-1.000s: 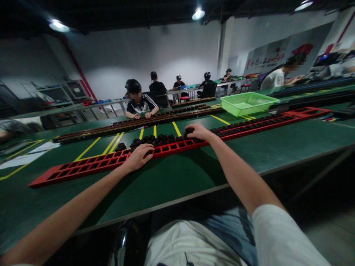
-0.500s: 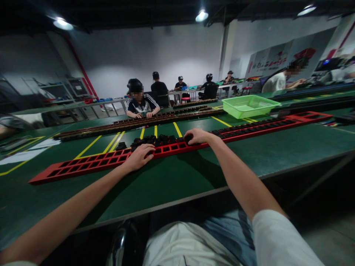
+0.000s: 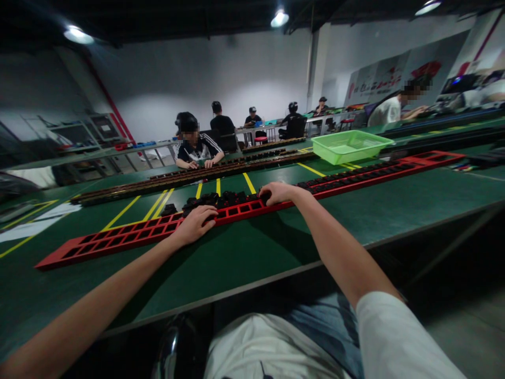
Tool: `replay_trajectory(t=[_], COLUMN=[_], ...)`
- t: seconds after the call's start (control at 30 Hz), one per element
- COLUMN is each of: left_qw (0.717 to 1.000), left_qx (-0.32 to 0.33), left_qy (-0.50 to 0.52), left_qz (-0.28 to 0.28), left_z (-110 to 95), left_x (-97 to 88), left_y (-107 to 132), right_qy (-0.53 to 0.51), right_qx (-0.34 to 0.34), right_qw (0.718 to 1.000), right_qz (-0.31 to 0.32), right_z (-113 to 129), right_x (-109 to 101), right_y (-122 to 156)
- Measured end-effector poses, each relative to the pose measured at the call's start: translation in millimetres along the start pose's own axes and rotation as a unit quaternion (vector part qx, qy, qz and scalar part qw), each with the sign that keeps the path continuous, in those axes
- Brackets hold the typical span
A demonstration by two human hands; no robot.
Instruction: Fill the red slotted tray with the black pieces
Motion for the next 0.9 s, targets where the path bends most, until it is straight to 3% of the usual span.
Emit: replay_trajectory(t=[0.37, 0.9], left_qw=[1.000, 1.000], left_qx=[-0.007, -0.009], left_qy=[-0.003, -0.004], left_qz=[0.006, 0.004], left_z=[0, 1], left_x=[1.2, 0.3], left_y=[1, 0], right_qy=[0.019, -0.066], right_qx=[0.013, 0.017], right_qw=[1.000, 0.997], right_qz=[0.008, -0.025], right_z=[0, -16], right_x=[3, -6], right_y=[2, 1])
Point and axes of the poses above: each hand's wrist, its own y-axis away from the middle knuckle, its own x-axis out of the palm, z = x × y, the point moved 10 cm from there along -y, towards the middle knuckle, and after that the axes turned 10 degrees about x, right-handed, at the moved point
